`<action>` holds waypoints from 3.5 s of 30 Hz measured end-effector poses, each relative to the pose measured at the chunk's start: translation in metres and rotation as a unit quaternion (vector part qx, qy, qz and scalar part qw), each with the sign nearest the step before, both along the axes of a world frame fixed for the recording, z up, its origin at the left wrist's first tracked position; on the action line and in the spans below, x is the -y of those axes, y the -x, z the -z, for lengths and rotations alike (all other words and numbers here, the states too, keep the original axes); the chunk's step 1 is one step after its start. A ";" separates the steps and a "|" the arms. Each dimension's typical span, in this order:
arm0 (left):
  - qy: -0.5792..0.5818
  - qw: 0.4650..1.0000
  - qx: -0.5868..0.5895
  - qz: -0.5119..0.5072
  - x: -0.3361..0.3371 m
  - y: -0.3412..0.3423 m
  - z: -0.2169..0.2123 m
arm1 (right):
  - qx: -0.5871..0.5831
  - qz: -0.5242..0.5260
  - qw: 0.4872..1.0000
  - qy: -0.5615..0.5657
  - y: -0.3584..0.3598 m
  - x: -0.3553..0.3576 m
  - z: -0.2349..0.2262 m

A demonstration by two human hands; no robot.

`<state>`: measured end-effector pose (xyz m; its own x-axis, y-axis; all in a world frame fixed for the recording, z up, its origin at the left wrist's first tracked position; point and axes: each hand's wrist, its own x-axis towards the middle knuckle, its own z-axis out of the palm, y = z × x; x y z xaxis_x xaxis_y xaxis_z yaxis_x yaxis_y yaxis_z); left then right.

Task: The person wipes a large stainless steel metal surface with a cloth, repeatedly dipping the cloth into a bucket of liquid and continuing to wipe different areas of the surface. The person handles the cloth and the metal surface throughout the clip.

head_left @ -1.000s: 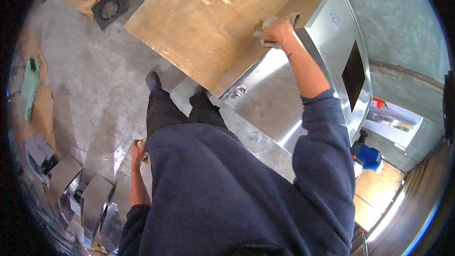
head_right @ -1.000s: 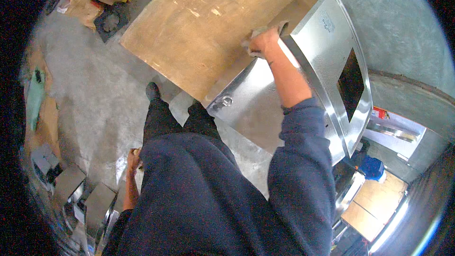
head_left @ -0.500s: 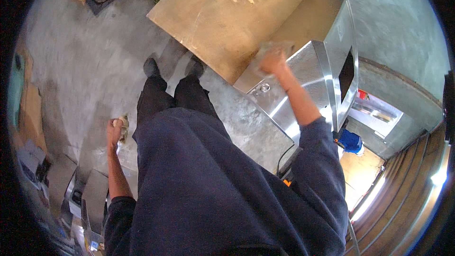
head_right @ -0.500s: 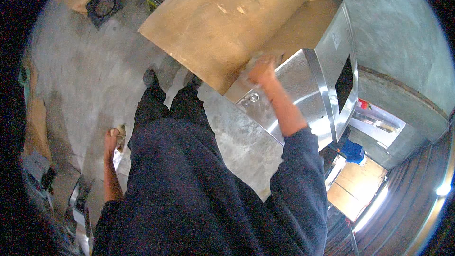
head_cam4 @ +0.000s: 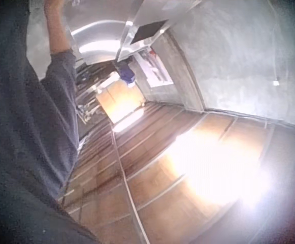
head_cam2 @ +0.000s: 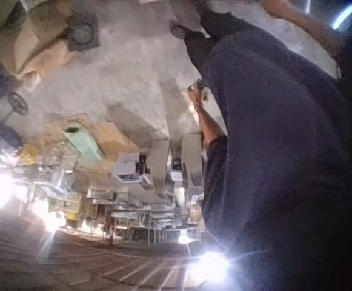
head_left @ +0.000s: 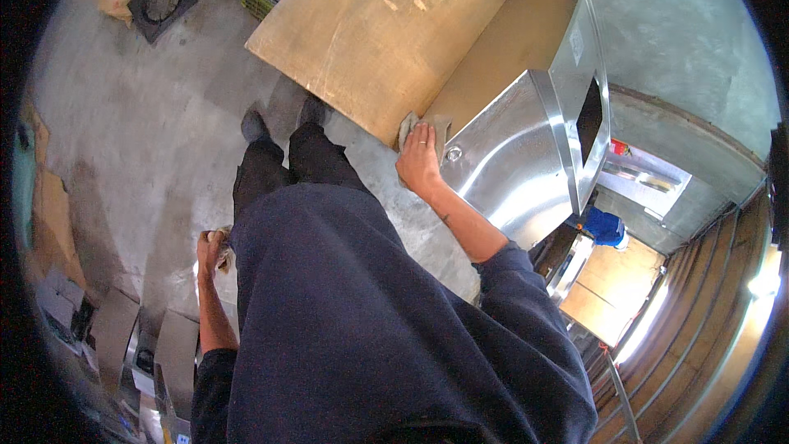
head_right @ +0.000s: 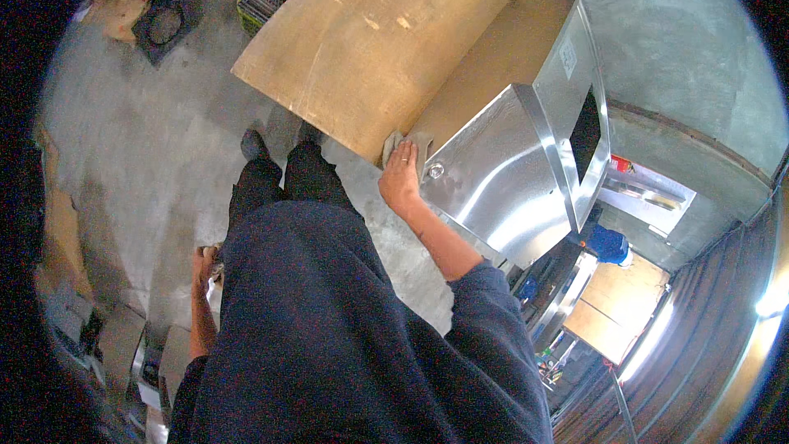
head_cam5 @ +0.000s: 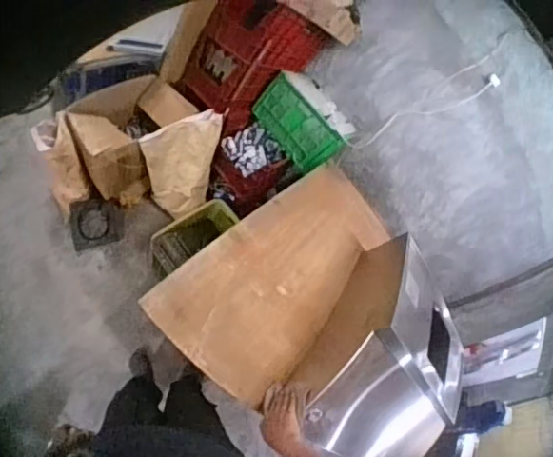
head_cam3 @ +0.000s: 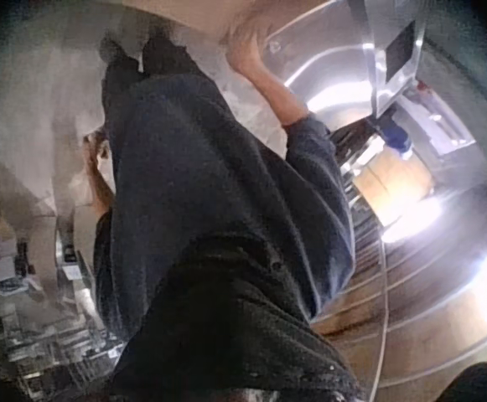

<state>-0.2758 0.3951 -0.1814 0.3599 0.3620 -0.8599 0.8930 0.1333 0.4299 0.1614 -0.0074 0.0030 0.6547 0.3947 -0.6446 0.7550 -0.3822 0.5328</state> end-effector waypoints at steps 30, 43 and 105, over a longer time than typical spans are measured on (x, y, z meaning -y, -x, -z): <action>-0.409 0.833 0.367 0.059 -0.024 -0.653 -0.086 | 0.092 0.021 0.984 0.150 -0.563 0.066 -0.170; -0.430 0.864 0.236 0.110 -0.019 -0.661 -0.113 | 0.106 0.083 0.972 0.193 -0.598 0.080 -0.122; -0.387 0.869 0.183 0.249 -0.114 -0.199 -0.021 | 0.277 0.236 0.838 -0.407 -0.067 0.012 -0.055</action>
<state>-0.0772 0.5089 -0.1605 0.8354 0.5023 -0.2232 0.5422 -0.6864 0.4847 0.2288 -0.0195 0.0581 0.9717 0.1682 0.1661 0.1401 -0.9757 0.1684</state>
